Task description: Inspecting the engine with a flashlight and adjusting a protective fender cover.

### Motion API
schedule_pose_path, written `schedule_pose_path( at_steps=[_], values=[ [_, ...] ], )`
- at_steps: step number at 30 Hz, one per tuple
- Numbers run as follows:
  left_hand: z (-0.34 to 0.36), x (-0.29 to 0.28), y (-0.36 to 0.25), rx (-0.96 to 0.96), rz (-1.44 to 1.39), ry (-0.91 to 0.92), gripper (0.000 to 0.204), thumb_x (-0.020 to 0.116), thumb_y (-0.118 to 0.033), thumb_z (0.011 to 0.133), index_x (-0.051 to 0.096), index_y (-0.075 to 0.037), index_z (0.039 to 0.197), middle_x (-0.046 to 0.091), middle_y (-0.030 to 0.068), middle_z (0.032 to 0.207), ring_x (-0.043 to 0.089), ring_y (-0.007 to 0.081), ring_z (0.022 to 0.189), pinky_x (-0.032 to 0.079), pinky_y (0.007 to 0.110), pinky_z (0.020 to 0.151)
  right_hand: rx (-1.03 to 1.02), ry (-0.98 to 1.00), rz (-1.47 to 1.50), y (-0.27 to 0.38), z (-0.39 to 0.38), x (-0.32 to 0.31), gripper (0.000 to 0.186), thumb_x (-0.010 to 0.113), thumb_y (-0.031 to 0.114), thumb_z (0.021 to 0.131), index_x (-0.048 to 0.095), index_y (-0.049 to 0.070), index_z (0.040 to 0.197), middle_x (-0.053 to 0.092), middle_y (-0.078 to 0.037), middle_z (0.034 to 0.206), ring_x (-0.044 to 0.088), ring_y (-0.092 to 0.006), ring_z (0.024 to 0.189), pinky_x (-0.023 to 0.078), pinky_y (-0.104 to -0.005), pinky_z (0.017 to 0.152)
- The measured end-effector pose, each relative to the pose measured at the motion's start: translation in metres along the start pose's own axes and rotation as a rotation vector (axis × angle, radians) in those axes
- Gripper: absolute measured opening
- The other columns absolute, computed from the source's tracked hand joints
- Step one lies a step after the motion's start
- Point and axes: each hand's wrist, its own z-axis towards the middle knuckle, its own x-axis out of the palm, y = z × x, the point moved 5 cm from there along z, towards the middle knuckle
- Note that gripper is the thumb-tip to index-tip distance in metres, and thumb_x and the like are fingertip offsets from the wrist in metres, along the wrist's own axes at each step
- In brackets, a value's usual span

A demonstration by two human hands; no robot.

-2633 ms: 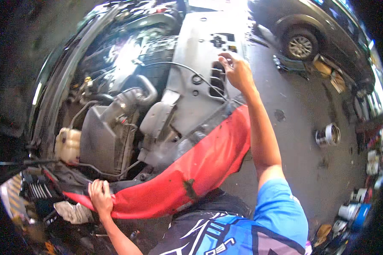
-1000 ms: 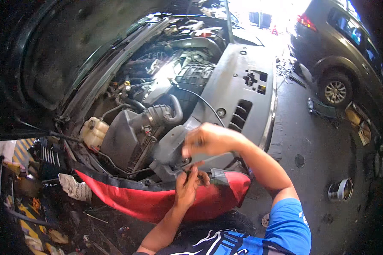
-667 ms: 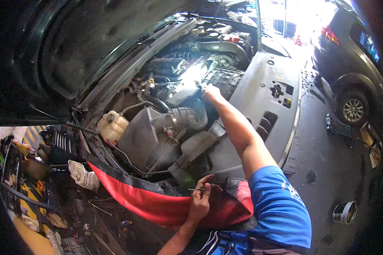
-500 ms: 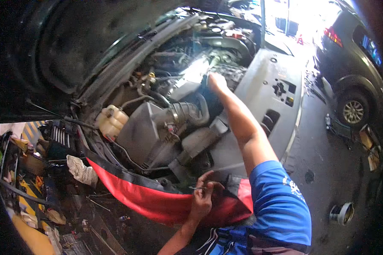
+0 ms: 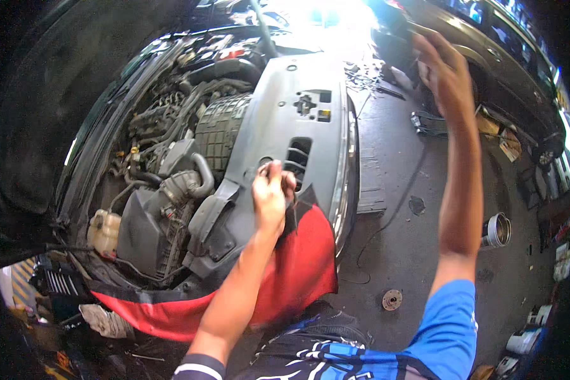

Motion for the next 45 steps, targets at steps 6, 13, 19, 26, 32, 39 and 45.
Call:
schedule_pose_path(
  at_steps=[6, 13, 19, 26, 32, 39, 45],
  values=[
    [0.093, 0.091, 0.058, -0.114, 0.152, 0.106, 0.037, 0.048, -0.033, 0.106, 0.057, -0.004, 0.086, 0.058, 0.001, 0.064, 0.048, 0.0082, 0.051, 0.035, 0.023, 0.046, -0.061, -0.111, -0.16, 0.013, -0.076, -0.134, 0.041, 0.059, 0.03, 0.101, 0.062, 0.005, 0.133, 0.044, 0.009, 0.068, 0.032, 0.001, 0.055, 0.024, -0.0169, 0.047],
    [0.2, 0.124, 0.092, 0.194, 0.935, 0.23, 0.023, 0.041, -0.02, 0.097, 0.056, -0.003, 0.099, 0.069, 0.0194, 0.097, 0.066, 0.0386, 0.095, 0.052, 0.049, 0.083, 0.159, -0.139, -0.159, -0.034, -0.141, -0.156, 0.032, 0.059, 0.023, 0.102, 0.064, 0.005, 0.128, 0.05, 0.01, 0.071, 0.031, 0.0016, 0.053, 0.023, -0.0181, 0.046],
    [0.199, 0.08, 0.083, 0.076, 1.028, 0.247, 0.04, 0.05, -0.037, 0.095, 0.073, -0.005, 0.089, 0.071, 0.0217, 0.102, 0.067, 0.0371, 0.094, 0.052, 0.044, 0.084, 0.277, -0.065, -0.028, -0.059, -0.155, -0.128, 0.025, 0.057, 0.022, 0.103, 0.067, 0.006, 0.118, 0.042, 0.012, 0.064, 0.029, 0.0014, 0.052, 0.019, -0.0192, 0.045],
    [0.171, 0.052, 0.077, 0.142, 1.023, 0.158, 0.053, 0.047, -0.044, 0.102, 0.068, 0.004, 0.105, 0.071, 0.0189, 0.089, 0.069, 0.0248, 0.077, 0.055, 0.039, 0.07, 0.281, -0.058, 0.082, -0.079, -0.142, -0.087, 0.02, 0.057, 0.02, 0.102, 0.071, 0.007, 0.111, 0.051, 0.007, 0.069, 0.035, 0.0001, 0.054, 0.023, -0.0196, 0.048],
    [0.164, 0.044, 0.079, -0.015, 0.435, 0.184, 0.02, 0.058, -0.009, 0.099, 0.07, 0.006, 0.102, 0.069, 0.0066, 0.091, 0.054, 0.009, 0.061, 0.046, 0.024, 0.049, 0.274, -0.026, 0.118, -0.08, -0.133, -0.061, 0.021, 0.059, 0.02, 0.102, 0.07, 0.007, 0.113, 0.053, 0.004, 0.067, 0.034, 0.0, 0.053, 0.022, -0.0198, 0.047],
    [0.221, 0.037, 0.073, 0.121, 0.655, -0.068, 0.014, 0.069, -0.01, 0.091, 0.075, 0.002, 0.095, 0.067, 0.0022, 0.071, 0.052, 0.0065, 0.054, 0.038, 0.023, 0.046, 0.307, -0.021, 0.121, -0.086, -0.133, -0.051, 0.021, 0.059, 0.021, 0.101, 0.071, 0.006, 0.111, 0.055, 0.003, 0.068, 0.035, -0.0002, 0.053, 0.023, -0.0195, 0.047],
    [0.269, 0.052, 0.066, 0.354, 0.947, -0.097, 0.02, 0.073, -0.024, 0.085, 0.078, -0.007, 0.094, 0.074, 0.0062, 0.08, 0.067, 0.019, 0.074, 0.051, 0.034, 0.071, 0.291, -0.006, 0.172, -0.093, -0.142, -0.054, 0.021, 0.06, 0.02, 0.101, 0.071, 0.005, 0.11, 0.054, 0.003, 0.068, 0.035, -0.0006, 0.054, 0.024, -0.0196, 0.048]
  ],
)
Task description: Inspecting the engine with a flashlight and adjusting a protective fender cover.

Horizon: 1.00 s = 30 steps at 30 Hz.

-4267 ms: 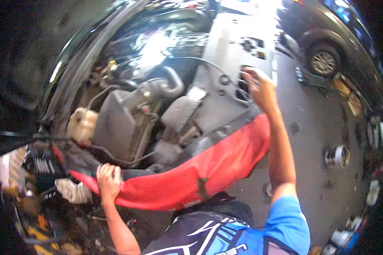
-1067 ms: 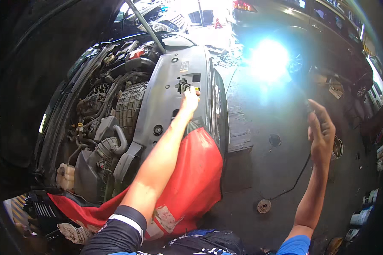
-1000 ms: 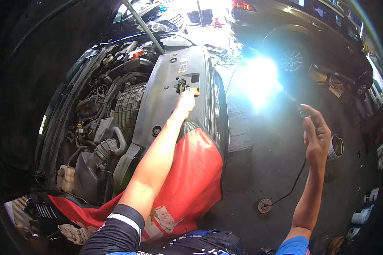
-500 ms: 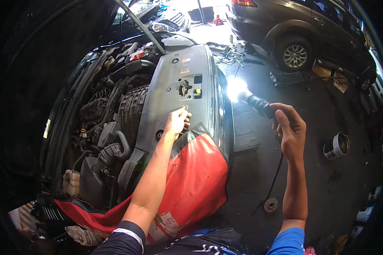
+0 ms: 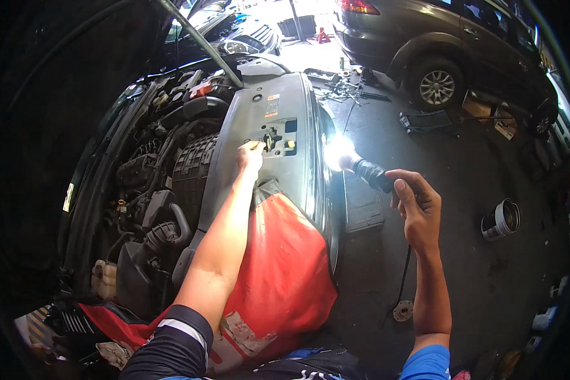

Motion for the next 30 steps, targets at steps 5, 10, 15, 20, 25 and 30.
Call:
schedule_pose_path(
  at_steps=[5, 10, 15, 20, 25, 30],
  values=[
    [-0.009, 0.006, 0.0, 0.151, 0.31, 0.155, 0.015, 0.066, -0.019, 0.081, 0.078, -0.011, 0.086, 0.074, 0.0129, 0.088, 0.069, 0.0332, 0.086, 0.054, 0.042, 0.082, 0.04, -0.013, 0.009, -0.008, -0.008, -0.013, 0.021, 0.061, 0.021, 0.101, 0.071, 0.005, 0.11, 0.054, 0.004, 0.068, 0.036, -0.0011, 0.055, 0.025, -0.0199, 0.049],
    [-0.023, 0.0, -0.01, 0.354, 0.489, 0.358, 0.026, 0.06, -0.011, 0.087, 0.076, -0.008, 0.107, 0.073, 0.0199, 0.092, 0.072, 0.0332, 0.085, 0.056, 0.04, 0.081, 0.08, -0.069, -0.031, -0.012, -0.012, -0.025, 0.021, 0.06, 0.021, 0.101, 0.071, 0.006, 0.11, 0.055, 0.003, 0.068, 0.037, -0.0012, 0.056, 0.025, -0.0199, 0.05],
    [-0.029, -0.019, -0.012, 0.274, 0.387, 0.225, 0.025, 0.061, -0.004, 0.086, 0.073, -0.005, 0.108, 0.073, 0.0181, 0.091, 0.071, 0.0335, 0.084, 0.056, 0.041, 0.077, 0.066, -0.019, 0.015, -0.014, -0.013, -0.022, 0.021, 0.06, 0.021, 0.101, 0.071, 0.006, 0.11, 0.056, 0.003, 0.069, 0.038, -0.0011, 0.056, 0.026, -0.02, 0.05],
    [-0.04, -0.022, -0.01, 0.382, 0.51, 0.129, 0.019, 0.062, -0.007, 0.089, 0.064, -0.004, 0.108, 0.072, 0.0153, 0.093, 0.069, 0.0341, 0.09, 0.054, 0.044, 0.081, 0.045, 0.001, 0.019, -0.019, -0.01, -0.016, 0.021, 0.06, 0.02, 0.101, 0.072, 0.005, 0.11, 0.056, 0.004, 0.07, 0.038, -0.001, 0.057, 0.026, -0.0199, 0.05],
    [-0.042, -0.02, -0.011, 0.516, 0.657, 0.319, 0.012, 0.061, -0.007, 0.088, 0.068, -0.001, 0.096, 0.069, 0.0198, 0.097, 0.066, 0.0375, 0.095, 0.054, 0.044, 0.082, 0.059, -0.008, 0.023, -0.021, -0.01, -0.015, 0.02, 0.06, 0.018, 0.101, 0.072, 0.005, 0.111, 0.058, 0.004, 0.072, 0.04, -0.0012, 0.058, 0.027, -0.0201, 0.051],
    [-0.039, -0.024, -0.02, 0.593, 0.835, 0.515, 0.018, 0.061, -0.007, 0.088, 0.07, 0.0, 0.101, 0.069, 0.0217, 0.099, 0.066, 0.0391, 0.098, 0.054, 0.044, 0.086, 0.069, 0.019, 0.055, -0.022, -0.009, -0.014, 0.02, 0.06, 0.017, 0.101, 0.072, 0.004, 0.111, 0.058, 0.004, 0.073, 0.041, -0.0016, 0.059, 0.028, -0.02, 0.052]
  ],
)
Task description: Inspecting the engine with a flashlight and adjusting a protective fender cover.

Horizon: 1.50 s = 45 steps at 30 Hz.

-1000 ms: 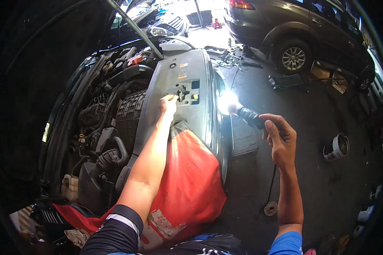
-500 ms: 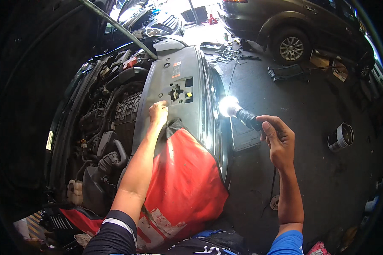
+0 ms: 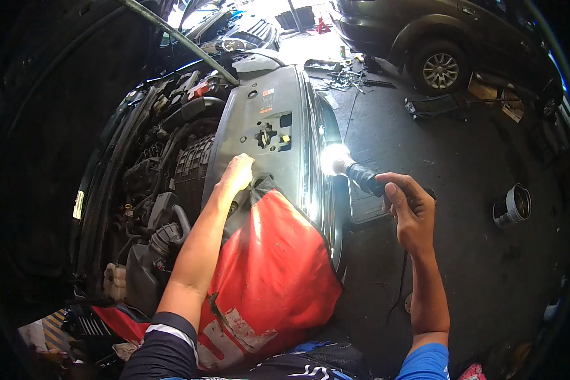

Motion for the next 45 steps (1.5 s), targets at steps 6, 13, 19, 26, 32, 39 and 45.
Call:
schedule_pose_path(
  at_steps=[6, 13, 19, 26, 32, 39, 45],
  values=[
    [0.008, -0.012, -0.002, -0.09, -0.241, -0.214, 0.022, 0.064, -0.009, 0.088, 0.072, -0.003, 0.107, 0.072, 0.0191, 0.1, 0.07, 0.0352, 0.095, 0.055, 0.041, 0.086, -0.023, -0.009, 0.019, 0.001, 0.0, -0.003, 0.02, 0.06, 0.017, 0.101, 0.072, 0.004, 0.111, 0.059, 0.003, 0.074, 0.044, -0.002, 0.06, 0.029, -0.0199, 0.052],
    [0.027, 0.008, 0.001, -0.447, -0.481, -0.506, 0.019, 0.066, -0.016, 0.089, 0.074, -0.009, 0.104, 0.074, 0.0142, 0.1, 0.071, 0.0318, 0.095, 0.055, 0.04, 0.086, 0.003, -0.028, 0.008, -0.003, -0.003, -0.004, 0.02, 0.061, 0.017, 0.1, 0.072, 0.004, 0.109, 0.059, 0.002, 0.074, 0.045, -0.0029, 0.06, 0.031, -0.0204, 0.053],
    [0.044, 0.017, -0.008, -0.389, -0.198, -0.34, 0.013, 0.064, -0.015, 0.084, 0.075, -0.009, 0.085, 0.072, 0.0157, 0.081, 0.071, 0.037, 0.08, 0.056, 0.046, 0.074, -0.04, -0.031, 0.022, -0.004, -0.006, 0.008, 0.018, 0.06, 0.015, 0.1, 0.072, 0.003, 0.106, 0.059, 0.002, 0.077, 0.045, -0.0029, 0.06, 0.03, -0.0207, 0.05],
    [-0.083, -0.026, -0.05, -0.221, -0.359, -0.427, 0.035, 0.062, -0.015, 0.09, 0.063, 0.002, 0.121, 0.066, 0.0236, 0.112, 0.06, 0.0386, 0.111, 0.046, 0.045, 0.1, -0.05, 0.04, -0.036, 0.017, -0.005, 0.044, 0.022, 0.057, 0.018, 0.101, 0.069, 0.002, 0.11, 0.059, 0.003, 0.081, 0.042, -0.0018, 0.06, 0.028, -0.0191, 0.05],
    [-0.36, -0.128, -0.003, -0.387, -0.348, -0.532, 0.024, 0.074, -0.018, 0.086, 0.073, -0.004, 0.106, 0.073, 0.0153, 0.097, 0.069, 0.0304, 0.096, 0.054, 0.04, 0.084, -0.231, 0.218, 0.088, 0.036, -0.016, 0.141, 0.026, 0.055, 0.019, 0.102, 0.067, -0.001, 0.114, 0.062, 0.001, 0.084, 0.042, -0.0016, 0.06, 0.029, -0.0184, 0.052],
    [-0.588, -0.147, 0.068, -0.916, 0.013, 0.09, 0.037, 0.055, -0.036, 0.098, 0.074, -0.005, 0.093, 0.069, 0.0114, 0.1, 0.061, 0.0289, 0.107, 0.038, 0.052, 0.104, -0.345, 0.541, 0.219, 0.075, -0.066, 0.288, 0.024, 0.054, 0.006, 0.101, 0.066, -0.002, 0.119, 0.069, -0.006, 0.092, 0.054, -0.005, 0.065, 0.038, -0.0199, 0.056],
    [-0.604, -0.127, 0.065, -0.799, 0.015, -0.067, 0.029, 0.056, -0.028, 0.096, 0.074, -0.005, 0.093, 0.068, 0.0099, 0.1, 0.06, 0.0273, 0.106, 0.035, 0.051, 0.105, -0.373, 0.73, 0.148, 0.087, -0.108, 0.392, 0.024, 0.057, 0.005, 0.098, 0.068, 0.001, 0.119, 0.07, -0.007, 0.089, 0.06, -0.0087, 0.076, 0.044, -0.0223, 0.065]
  ],
)
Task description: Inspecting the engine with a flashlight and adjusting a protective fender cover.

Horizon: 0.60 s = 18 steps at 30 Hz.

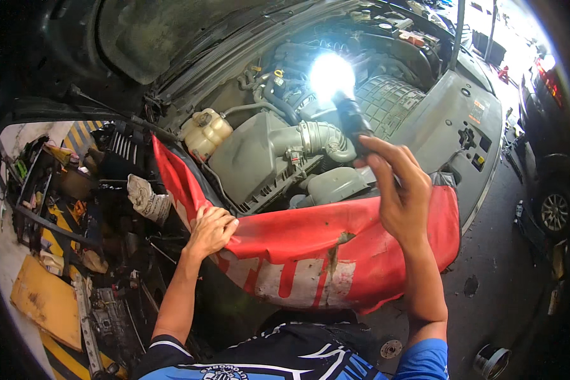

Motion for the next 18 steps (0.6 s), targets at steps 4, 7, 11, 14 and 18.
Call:
schedule_pose_path(
  at_steps=[4, 7, 11, 14, 18],
  values=[
    [0.008, 0.003, 0.006, 0.062, 0.037, 0.153, 0.031, 0.054, -0.03, 0.096, 0.074, -0.007, 0.091, 0.07, 0.0089, 0.097, 0.061, 0.0262, 0.1, 0.036, 0.051, 0.095, 0.059, 0.082, -0.131, -0.021, 0.035, 0.037, 0.023, 0.057, 0.009, 0.099, 0.068, 0.005, 0.118, 0.071, -0.008, 0.086, 0.061, -0.0128, 0.077, 0.048, -0.0278, 0.074],
    [0.008, 0.004, 0.012, 0.073, 0.06, 0.271, 0.033, 0.053, -0.03, 0.097, 0.073, -0.006, 0.087, 0.07, 0.0093, 0.091, 0.061, 0.0262, 0.097, 0.036, 0.052, 0.093, 0.083, 0.104, -0.086, -0.048, 0.06, 0.057, 0.026, 0.055, 0.019, 0.102, 0.067, 0.008, 0.122, 0.071, -0.002, 0.087, 0.055, -0.0068, 0.077, 0.043, -0.0225, 0.068],
    [0.007, 0.008, 0.012, 0.093, 0.058, 0.207, 0.031, 0.053, -0.028, 0.097, 0.072, -0.005, 0.088, 0.071, 0.0084, 0.093, 0.062, 0.0262, 0.099, 0.035, 0.052, 0.102, 0.168, 0.156, -0.13, -0.085, 0.073, 0.076, 0.025, 0.057, 0.018, 0.1, 0.067, 0.007, 0.119, 0.073, -0.009, 0.087, 0.067, -0.016, 0.085, 0.05, -0.0325, 0.083],
    [-0.007, -0.008, 0.011, 0.067, -0.287, -0.205, 0.025, 0.054, -0.021, 0.097, 0.072, -0.004, 0.095, 0.071, 0.0083, 0.096, 0.062, 0.0268, 0.106, 0.037, 0.049, 0.106, 0.217, 0.241, -0.265, -0.103, 0.074, 0.091, 0.023, 0.056, 0.02, 0.1, 0.068, 0.009, 0.116, 0.075, -0.008, 0.089, 0.068, -0.0235, 0.085, 0.05, -0.0364, 0.084],
    [-0.089, -0.013, 0.018, -0.323, -0.429, -0.815, 0.026, 0.055, -0.014, 0.1, 0.063, 0.003, 0.118, 0.063, 0.0195, 0.12, 0.058, 0.0347, 0.114, 0.041, 0.045, 0.103, 0.081, 0.364, -0.255, -0.118, 0.076, 0.114, 0.02, 0.055, 0.017, 0.099, 0.067, 0.007, 0.112, 0.074, -0.007, 0.086, 0.068, -0.0276, 0.084, 0.049, -0.0362, 0.082]
  ],
)
